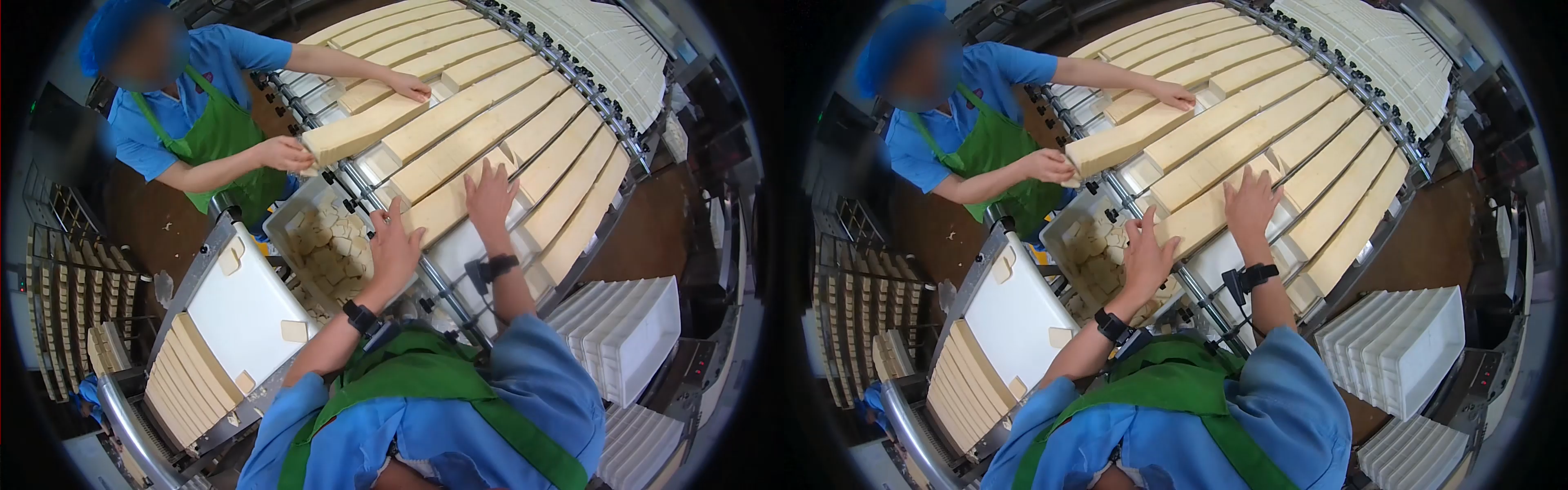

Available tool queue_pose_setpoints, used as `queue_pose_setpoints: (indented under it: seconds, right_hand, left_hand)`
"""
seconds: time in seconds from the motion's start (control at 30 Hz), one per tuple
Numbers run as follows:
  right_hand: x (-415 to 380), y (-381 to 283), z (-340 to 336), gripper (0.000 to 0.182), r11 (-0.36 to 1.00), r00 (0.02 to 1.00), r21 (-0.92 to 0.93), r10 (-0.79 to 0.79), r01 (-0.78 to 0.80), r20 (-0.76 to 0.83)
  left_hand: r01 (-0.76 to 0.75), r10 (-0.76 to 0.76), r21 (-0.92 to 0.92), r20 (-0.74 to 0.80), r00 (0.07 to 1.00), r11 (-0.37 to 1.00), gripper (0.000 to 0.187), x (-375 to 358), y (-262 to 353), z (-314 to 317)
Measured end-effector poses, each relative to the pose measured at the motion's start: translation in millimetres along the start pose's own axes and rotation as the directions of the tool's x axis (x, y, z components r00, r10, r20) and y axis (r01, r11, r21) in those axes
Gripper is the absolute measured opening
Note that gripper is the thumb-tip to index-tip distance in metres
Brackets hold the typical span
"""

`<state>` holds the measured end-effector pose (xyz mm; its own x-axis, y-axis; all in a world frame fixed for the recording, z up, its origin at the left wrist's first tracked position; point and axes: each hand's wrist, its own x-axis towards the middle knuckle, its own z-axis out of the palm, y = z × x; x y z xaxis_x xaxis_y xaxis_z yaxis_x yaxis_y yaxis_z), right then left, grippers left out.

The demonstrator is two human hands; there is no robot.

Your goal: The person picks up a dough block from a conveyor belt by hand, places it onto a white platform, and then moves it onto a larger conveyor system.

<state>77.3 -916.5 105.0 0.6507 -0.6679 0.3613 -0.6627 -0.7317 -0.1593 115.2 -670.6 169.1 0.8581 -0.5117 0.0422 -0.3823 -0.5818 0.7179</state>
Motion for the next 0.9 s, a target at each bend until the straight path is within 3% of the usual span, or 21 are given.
queue_pose_setpoints:
  seconds: [0.13,0.27,0.37,0.47,0.57,0.67,0.77,0.9]
  right_hand:
    - [2.6,13.7,21.3,0.066,0.998,0.993,0.057,-0.019,0.026,-0.12]
    - [43.3,37.6,23.7,0.062,0.995,0.992,0.102,-0.007,0.02,-0.126]
    - [58.4,36.2,21.5,0.065,0.998,0.999,0.051,0.032,-0.033,0.02]
    - [63.8,35.3,28.6,0.071,0.995,0.995,0.022,0.092,-0.093,0.025]
    - [68.7,23.4,14.8,0.075,0.99,0.951,-0.005,0.136,-0.14,0.278]
    - [57.4,21.3,20.8,0.084,1.0,0.94,-0.009,0.026,-0.024,0.34]
    - [48.3,18.7,38.3,0.078,0.992,0.975,0.061,0.101,-0.115,0.198]
    - [54.6,18.0,28.1,0.077,0.983,0.945,0.095,0.124,-0.16,0.301]
  left_hand:
    - [0.004,-0.004,0.001,0.044,0.999,1.0,0.075,-4.8,-11.9,-1.5]
    - [-0.023,0.023,-0.005,0.076,0.997,1.0,0.076,-5.9,-13.3,-2.7]
    - [-0.036,0.035,0.004,0.097,0.995,0.999,0.08,-7.5,-7.1,-5.6]
    - [-0.069,0.066,0.041,0.087,0.994,0.997,0.086,-12.3,-8.6,-12.0]
    - [-0.022,0.008,0.111,0.118,0.993,0.994,0.09,-20.6,1.7,-36.9]
    - [-0.022,0.001,0.144,0.142,0.99,0.989,0.09,-25.0,-2.0,-53.3]
    - [-0.066,0.042,0.156,0.151,0.988,0.986,0.089,-28.1,-8.1,-48.8]
    - [-0.051,0.022,0.173,0.166,0.986,0.983,0.086,-28.8,-4.5,-42.5]
